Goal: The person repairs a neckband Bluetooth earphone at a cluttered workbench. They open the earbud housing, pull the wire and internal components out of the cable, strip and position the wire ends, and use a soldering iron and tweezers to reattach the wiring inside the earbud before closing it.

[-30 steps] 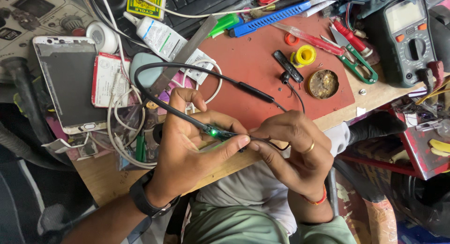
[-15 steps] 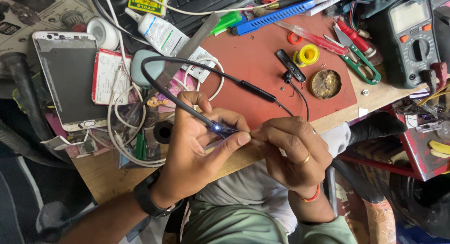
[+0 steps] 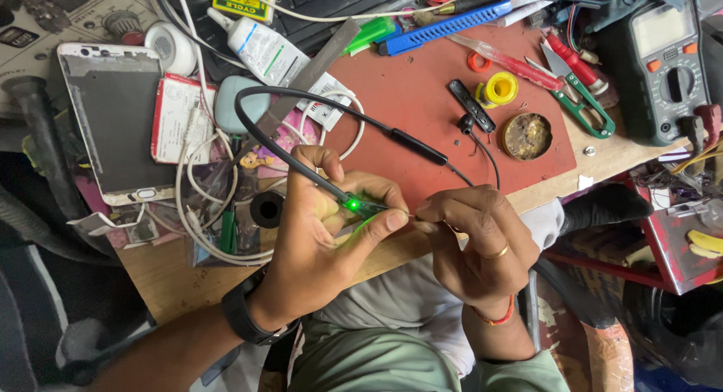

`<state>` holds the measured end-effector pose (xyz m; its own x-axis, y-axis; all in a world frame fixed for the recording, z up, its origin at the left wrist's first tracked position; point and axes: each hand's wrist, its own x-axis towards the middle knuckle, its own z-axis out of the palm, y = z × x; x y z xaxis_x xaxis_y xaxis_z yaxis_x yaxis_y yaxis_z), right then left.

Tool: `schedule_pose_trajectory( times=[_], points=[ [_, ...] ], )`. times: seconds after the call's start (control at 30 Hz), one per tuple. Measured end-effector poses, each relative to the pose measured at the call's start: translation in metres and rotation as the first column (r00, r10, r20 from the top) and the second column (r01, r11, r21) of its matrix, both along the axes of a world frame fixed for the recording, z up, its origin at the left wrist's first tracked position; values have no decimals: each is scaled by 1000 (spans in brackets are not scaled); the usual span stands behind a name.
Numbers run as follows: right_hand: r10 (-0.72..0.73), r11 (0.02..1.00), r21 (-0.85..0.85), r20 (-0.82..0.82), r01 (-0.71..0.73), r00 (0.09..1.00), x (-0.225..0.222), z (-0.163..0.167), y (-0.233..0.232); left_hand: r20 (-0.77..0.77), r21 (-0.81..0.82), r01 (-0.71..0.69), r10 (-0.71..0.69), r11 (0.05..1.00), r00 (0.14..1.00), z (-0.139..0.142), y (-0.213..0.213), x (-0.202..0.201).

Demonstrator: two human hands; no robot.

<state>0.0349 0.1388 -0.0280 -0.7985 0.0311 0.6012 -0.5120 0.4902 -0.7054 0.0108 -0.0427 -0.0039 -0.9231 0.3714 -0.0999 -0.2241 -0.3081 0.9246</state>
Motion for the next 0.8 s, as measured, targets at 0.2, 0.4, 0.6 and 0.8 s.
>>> schedule_pose_trajectory(
  times=[0.2, 0.4, 0.6, 0.8],
  points=[
    [-8, 1000, -12, -20, 8, 1000, 1, -3, -1, 49, 45, -16, 14, 999, 999, -1, 0, 2],
    [-13, 999, -40, 32, 14, 999, 4, 2, -1, 30, 9, -25, 24, 1000, 999, 1, -1, 1],
    [30, 993, -114, 168, -11, 985, 6, 11, 3, -15, -29, -37, 36, 999, 999, 5, -4, -3],
    [52, 985, -174, 212, -15, 976, 5, 7, 3, -24, -44, -27, 26, 999, 999, 4, -4, -7]
  ],
)
